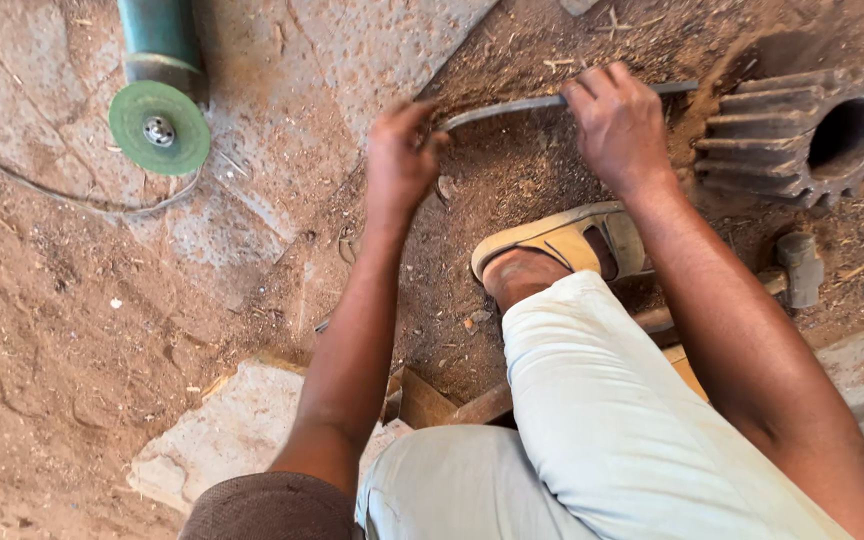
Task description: The person kneels on the ground and bends a long flat metal bar by hand, fitting it against a toothed metal die. They repeatedly press and flex the bar to curve it, reposition it, and strike it with a hammer to set the bend.
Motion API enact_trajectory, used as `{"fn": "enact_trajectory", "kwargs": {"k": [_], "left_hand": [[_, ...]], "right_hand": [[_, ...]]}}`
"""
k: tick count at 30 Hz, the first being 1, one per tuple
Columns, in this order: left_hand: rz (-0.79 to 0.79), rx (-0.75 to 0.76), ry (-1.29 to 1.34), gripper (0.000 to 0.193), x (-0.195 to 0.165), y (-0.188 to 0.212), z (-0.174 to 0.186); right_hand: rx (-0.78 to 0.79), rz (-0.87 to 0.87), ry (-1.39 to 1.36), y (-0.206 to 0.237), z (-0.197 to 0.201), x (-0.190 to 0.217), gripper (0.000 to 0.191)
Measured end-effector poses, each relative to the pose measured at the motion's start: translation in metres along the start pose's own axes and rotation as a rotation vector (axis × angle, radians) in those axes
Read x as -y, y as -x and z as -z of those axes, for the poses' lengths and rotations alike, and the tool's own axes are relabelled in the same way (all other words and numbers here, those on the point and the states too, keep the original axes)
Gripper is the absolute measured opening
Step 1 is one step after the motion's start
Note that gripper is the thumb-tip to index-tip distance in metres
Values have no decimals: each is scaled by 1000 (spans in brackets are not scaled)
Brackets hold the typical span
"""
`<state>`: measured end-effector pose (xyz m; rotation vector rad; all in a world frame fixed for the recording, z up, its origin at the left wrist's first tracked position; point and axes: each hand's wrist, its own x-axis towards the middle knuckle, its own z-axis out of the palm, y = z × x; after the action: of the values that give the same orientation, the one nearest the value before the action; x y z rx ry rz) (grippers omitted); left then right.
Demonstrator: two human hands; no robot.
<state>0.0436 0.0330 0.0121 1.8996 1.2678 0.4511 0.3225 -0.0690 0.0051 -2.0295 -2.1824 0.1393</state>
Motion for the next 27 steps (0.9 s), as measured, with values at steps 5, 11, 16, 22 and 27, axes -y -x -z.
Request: {"fn": "enact_trajectory", "kwargs": {"k": [5,11,16,22,27], "left_hand": [[149,-141,-47,17,21,27,27],[222,-102,-91,17,26,62,25],[176,-153,-48,24,20,70,14],[179,-82,-75,22,21,64,5],[183,-84,-195,24,20,63,0]], "right_hand": [[-42,-8,-18,12,9,-17,13],[14,-94,-18,40,23,-52,10],[51,-77,49,45,12,-70,9],[13,-23,108,48,1,-78,15],[19,-25,96,50,1,-77,14]]}}
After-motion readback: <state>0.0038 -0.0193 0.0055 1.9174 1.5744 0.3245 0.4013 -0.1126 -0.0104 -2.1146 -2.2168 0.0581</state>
